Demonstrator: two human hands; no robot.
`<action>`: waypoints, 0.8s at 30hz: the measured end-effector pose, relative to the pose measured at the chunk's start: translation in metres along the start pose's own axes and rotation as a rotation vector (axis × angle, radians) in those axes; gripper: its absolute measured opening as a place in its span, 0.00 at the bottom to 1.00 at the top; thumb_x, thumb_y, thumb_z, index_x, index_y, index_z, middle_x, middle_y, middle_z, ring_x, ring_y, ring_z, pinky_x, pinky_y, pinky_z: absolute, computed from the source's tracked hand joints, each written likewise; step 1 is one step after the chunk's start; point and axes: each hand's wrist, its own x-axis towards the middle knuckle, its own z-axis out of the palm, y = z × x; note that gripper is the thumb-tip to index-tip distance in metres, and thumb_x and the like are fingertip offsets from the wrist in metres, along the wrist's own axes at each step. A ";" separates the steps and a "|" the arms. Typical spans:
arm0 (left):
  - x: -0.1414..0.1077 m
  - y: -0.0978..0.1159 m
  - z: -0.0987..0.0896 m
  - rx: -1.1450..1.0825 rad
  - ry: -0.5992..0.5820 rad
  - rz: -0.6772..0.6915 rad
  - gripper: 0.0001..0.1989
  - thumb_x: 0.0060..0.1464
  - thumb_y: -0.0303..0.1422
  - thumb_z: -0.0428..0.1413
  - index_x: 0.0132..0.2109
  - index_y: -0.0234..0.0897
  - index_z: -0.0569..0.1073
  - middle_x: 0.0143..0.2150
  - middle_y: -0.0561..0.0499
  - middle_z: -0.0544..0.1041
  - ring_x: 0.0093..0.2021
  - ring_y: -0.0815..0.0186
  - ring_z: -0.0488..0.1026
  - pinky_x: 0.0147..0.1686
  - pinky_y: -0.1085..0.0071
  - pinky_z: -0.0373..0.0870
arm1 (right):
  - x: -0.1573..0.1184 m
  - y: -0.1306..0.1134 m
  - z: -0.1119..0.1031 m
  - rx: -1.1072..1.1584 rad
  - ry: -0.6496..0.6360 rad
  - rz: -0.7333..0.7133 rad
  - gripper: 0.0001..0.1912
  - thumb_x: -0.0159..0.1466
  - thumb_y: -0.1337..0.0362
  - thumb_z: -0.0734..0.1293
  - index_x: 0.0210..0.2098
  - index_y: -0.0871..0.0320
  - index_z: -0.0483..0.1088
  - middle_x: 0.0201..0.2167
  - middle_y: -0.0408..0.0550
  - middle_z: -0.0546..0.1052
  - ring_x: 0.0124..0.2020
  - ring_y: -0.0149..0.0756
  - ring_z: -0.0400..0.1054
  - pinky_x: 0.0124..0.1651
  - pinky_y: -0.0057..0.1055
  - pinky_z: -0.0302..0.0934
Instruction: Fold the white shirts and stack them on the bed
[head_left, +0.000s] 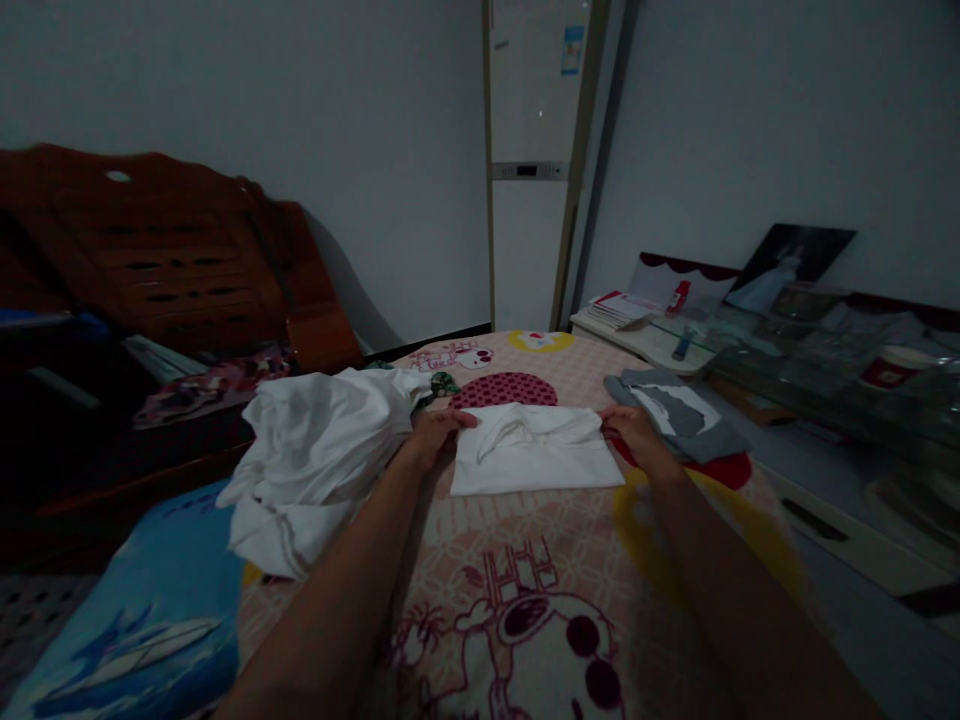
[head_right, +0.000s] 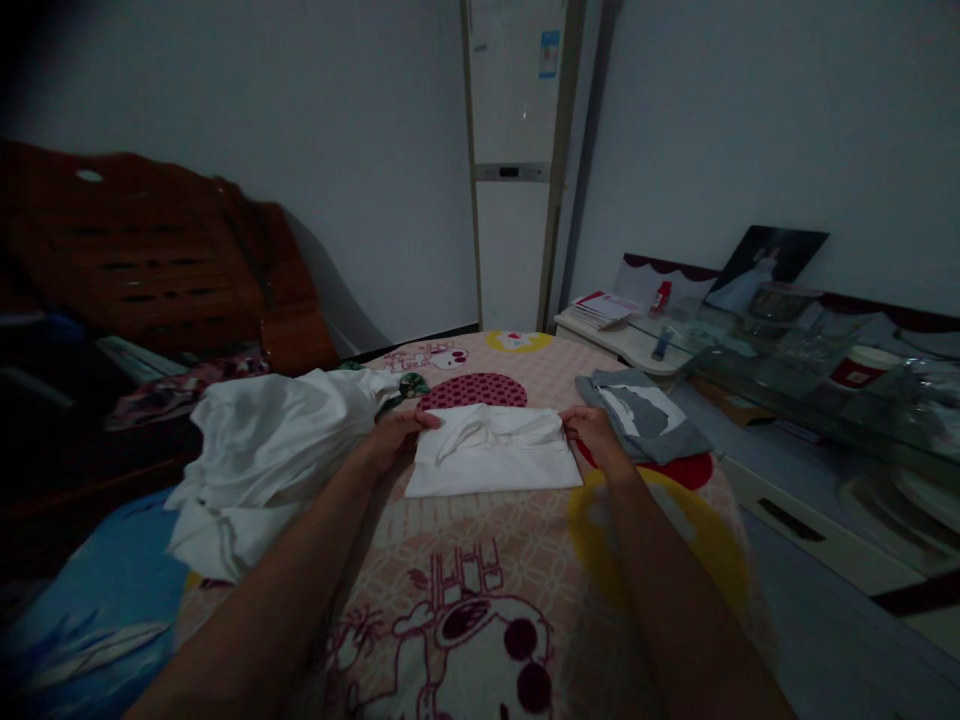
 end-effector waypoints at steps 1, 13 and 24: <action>0.000 -0.002 0.001 0.005 0.012 0.018 0.06 0.39 0.26 0.59 0.29 0.33 0.79 0.23 0.52 0.75 0.19 0.73 0.66 0.20 0.77 0.61 | -0.001 0.000 0.002 0.029 0.021 -0.004 0.05 0.44 0.67 0.66 0.22 0.58 0.73 0.23 0.44 0.76 0.25 0.30 0.70 0.31 0.25 0.65; 0.012 -0.007 -0.001 0.001 -0.010 0.048 0.07 0.36 0.25 0.61 0.29 0.32 0.79 0.28 0.49 0.79 0.26 0.70 0.70 0.26 0.75 0.63 | -0.006 -0.001 0.012 0.063 -0.017 -0.029 0.18 0.47 0.60 0.71 0.37 0.60 0.76 0.30 0.50 0.81 0.27 0.32 0.70 0.28 0.25 0.60; -0.004 0.018 -0.004 0.086 -0.186 0.086 0.08 0.36 0.23 0.62 0.30 0.34 0.79 0.33 0.49 0.79 0.29 0.70 0.70 0.28 0.77 0.63 | -0.004 -0.003 0.007 0.044 -0.038 -0.024 0.15 0.42 0.67 0.67 0.31 0.57 0.75 0.36 0.49 0.80 0.30 0.35 0.69 0.29 0.28 0.60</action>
